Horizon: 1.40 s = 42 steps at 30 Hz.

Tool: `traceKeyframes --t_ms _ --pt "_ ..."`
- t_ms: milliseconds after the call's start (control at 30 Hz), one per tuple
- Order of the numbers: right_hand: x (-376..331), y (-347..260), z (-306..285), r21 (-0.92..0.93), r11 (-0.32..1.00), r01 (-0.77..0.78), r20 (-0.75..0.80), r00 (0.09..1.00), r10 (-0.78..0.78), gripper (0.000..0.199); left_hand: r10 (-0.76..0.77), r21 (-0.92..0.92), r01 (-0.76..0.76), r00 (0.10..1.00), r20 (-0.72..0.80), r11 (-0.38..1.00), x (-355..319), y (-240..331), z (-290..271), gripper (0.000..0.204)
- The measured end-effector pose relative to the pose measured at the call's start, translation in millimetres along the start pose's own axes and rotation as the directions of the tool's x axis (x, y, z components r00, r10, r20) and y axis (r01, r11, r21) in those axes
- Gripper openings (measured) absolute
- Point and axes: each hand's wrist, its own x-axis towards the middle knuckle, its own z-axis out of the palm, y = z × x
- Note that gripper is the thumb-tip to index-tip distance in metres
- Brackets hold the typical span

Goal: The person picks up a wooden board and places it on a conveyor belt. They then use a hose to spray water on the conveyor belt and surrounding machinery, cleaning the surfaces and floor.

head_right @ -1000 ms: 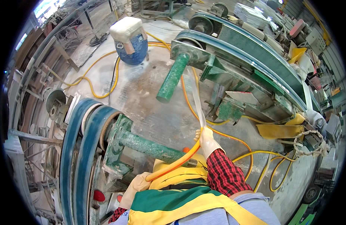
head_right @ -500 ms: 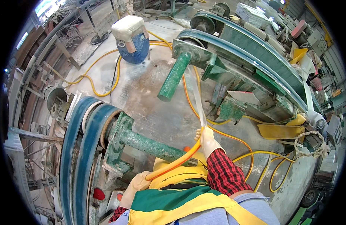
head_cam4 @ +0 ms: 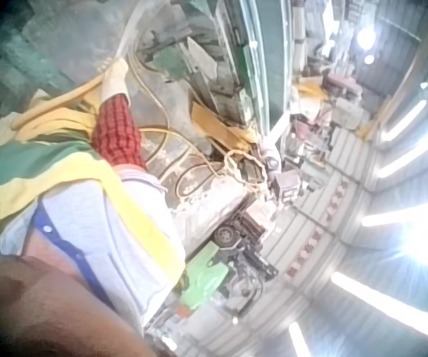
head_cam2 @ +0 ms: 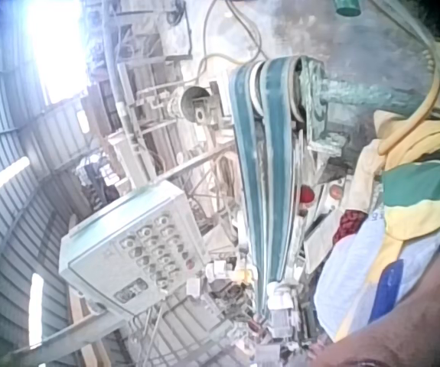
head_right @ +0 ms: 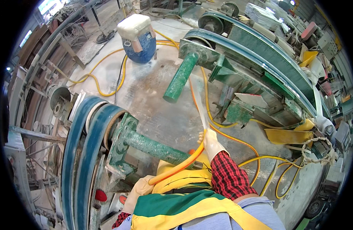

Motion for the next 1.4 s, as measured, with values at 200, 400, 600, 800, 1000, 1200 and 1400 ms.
traceKeyframes --t_ms 200,400,600,800,1000,1200,1400 --pt "1.2 -2.4 0.5 -0.005 1.0 -0.017 0.013 1.0 0.017 0.042 -0.007 0.033 0.007 1.0 0.005 0.999 0.0 5.6 -0.4 0.029" --pt "-5.6 -3.7 -0.2 -0.008 1.0 0.004 0.012 1.0 -0.004 0.043 -0.075 -0.003 0.075 0.997 0.019 0.997 0.8 14.7 -4.9 0.03" --pt "-7.8 -6.1 0.6 -0.023 1.0 0.008 0.004 1.0 -0.008 0.044 -0.062 -0.007 0.062 0.998 0.002 0.998 2.7 9.8 -2.6 0.031" --pt "-0.5 -6.9 -2.3 -0.022 1.0 -0.02 0.028 0.999 0.02 0.046 -0.049 0.067 0.049 0.999 0.0 0.997 5.8 6.2 -0.8 0.032" --pt "-6.1 -11.7 3.0 -0.051 0.998 -0.045 0.003 0.999 0.045 0.043 -0.03 0.041 0.029 0.999 0.018 0.999 6.0 8.1 -2.0 0.032" --pt "-1.9 -9.3 4.4 -0.068 0.996 -0.051 0.006 0.999 0.051 0.041 -0.033 0.041 0.032 0.999 0.022 0.999 6.0 -3.1 1.8 0.031" --pt "6.9 -4.7 2.9 -0.046 0.998 -0.049 0.0 0.999 0.049 0.041 -0.096 0.013 0.096 0.994 0.053 0.995 3.0 23.1 -15.2 0.032"
